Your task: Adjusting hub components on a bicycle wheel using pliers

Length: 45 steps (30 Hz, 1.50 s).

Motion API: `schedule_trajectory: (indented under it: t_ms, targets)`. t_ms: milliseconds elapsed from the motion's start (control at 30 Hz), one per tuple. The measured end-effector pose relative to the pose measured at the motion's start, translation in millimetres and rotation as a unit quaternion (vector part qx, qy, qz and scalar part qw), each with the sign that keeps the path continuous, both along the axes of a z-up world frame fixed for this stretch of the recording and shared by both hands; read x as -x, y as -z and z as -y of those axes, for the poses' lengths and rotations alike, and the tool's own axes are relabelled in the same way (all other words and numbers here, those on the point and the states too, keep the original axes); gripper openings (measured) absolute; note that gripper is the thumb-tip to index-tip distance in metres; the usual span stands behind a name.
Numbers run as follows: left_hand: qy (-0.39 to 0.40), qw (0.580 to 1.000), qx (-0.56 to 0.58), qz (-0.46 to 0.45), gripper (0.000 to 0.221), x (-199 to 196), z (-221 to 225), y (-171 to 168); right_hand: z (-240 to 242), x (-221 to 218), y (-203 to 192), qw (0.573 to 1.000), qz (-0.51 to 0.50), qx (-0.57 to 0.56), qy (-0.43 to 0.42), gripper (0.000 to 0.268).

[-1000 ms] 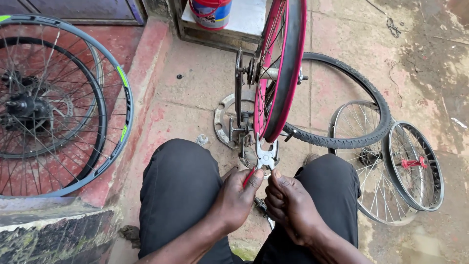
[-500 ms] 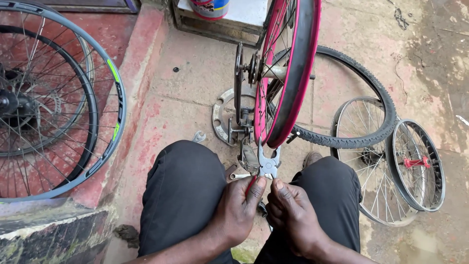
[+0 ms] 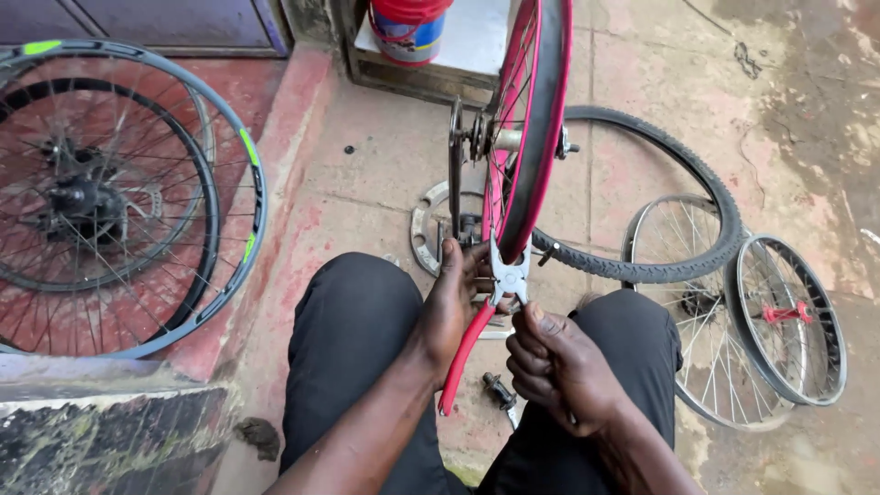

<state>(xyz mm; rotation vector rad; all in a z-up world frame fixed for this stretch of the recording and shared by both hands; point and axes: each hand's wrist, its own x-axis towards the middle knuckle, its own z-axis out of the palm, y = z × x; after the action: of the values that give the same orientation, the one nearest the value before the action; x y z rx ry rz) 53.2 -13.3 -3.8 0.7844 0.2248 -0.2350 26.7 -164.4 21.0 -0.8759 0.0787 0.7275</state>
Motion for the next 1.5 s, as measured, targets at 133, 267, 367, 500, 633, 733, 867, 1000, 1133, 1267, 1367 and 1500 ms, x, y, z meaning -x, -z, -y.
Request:
schedule_trajectory:
  t_ms: [133, 267, 367, 500, 633, 733, 867, 1000, 1133, 1267, 1367, 1500]
  targets:
    - [-0.005, 0.998, -0.043, -0.035, 0.087, 6.4, -2.9, -23.3, -1.0, 3.3, -4.3, 1.000, -0.014, -0.016, -0.007, 0.046]
    - [-0.013, 0.998, 0.043, 0.043, 0.079, 7.2, -3.0, -13.0, -2.0, 7.1, -5.3, 1.000, -0.003, -0.008, -0.011, 0.048]
    - [-0.008, 0.995, 0.060, 0.081, 0.077, 4.3, -5.8, -9.1, -4.6, 5.1, -5.9, 1.000, 0.004, -0.013, -0.010, 0.047]
    - [-0.003, 0.992, 0.057, 0.111, 0.075, 3.0, -6.7, -4.0, -5.6, 3.6, -3.6, 1.000, 0.004, -0.013, -0.003, 0.048]
    - [-0.003, 0.994, 0.031, 0.106, 0.075, 5.3, -7.7, -7.0, -6.5, 2.9, -6.9, 1.000, 0.004, -0.016, 0.000, 0.047]
    - [-0.013, 0.995, -0.004, 0.097, 0.072, 5.9, -7.7, -6.4, -6.9, 3.5, -6.9, 1.000, 0.010, -0.007, -0.001, 0.048]
    - [-0.001, 0.994, -0.050, 0.100, 0.077, 8.3, -10.4, -19.0, -2.0, 7.3, -7.1, 0.998, 0.061, -0.016, -0.023, 0.047]
    - [0.016, 0.985, -0.171, 0.035, 0.083, 8.2, -16.7, -28.2, 0.3, 11.7, -8.3, 0.987, 0.141, -0.068, -0.036, 0.043]
    - [0.024, 0.968, -0.251, -0.011, 0.079, -2.5, -23.5, -32.9, -0.5, 18.5, -19.5, 0.954, 0.293, -0.016, 0.062, 0.048]
    - [-0.068, 0.887, -0.441, 0.120, 0.050, -12.7, -27.7, -66.3, 3.5, 27.5, -35.7, 0.943, 0.288, -0.102, 0.131, 0.043]
    - [-0.106, 0.825, -0.497, 0.246, 0.042, -25.6, -24.9, -71.1, 3.9, 29.6, -35.3, 0.940, 0.241, -0.144, 0.192, 0.045]
    - [-0.158, 0.818, -0.476, 0.281, 0.021, -32.4, -18.9, -62.5, 8.6, 26.3, -10.9, 0.939, 0.176, -0.120, 0.269, 0.045]
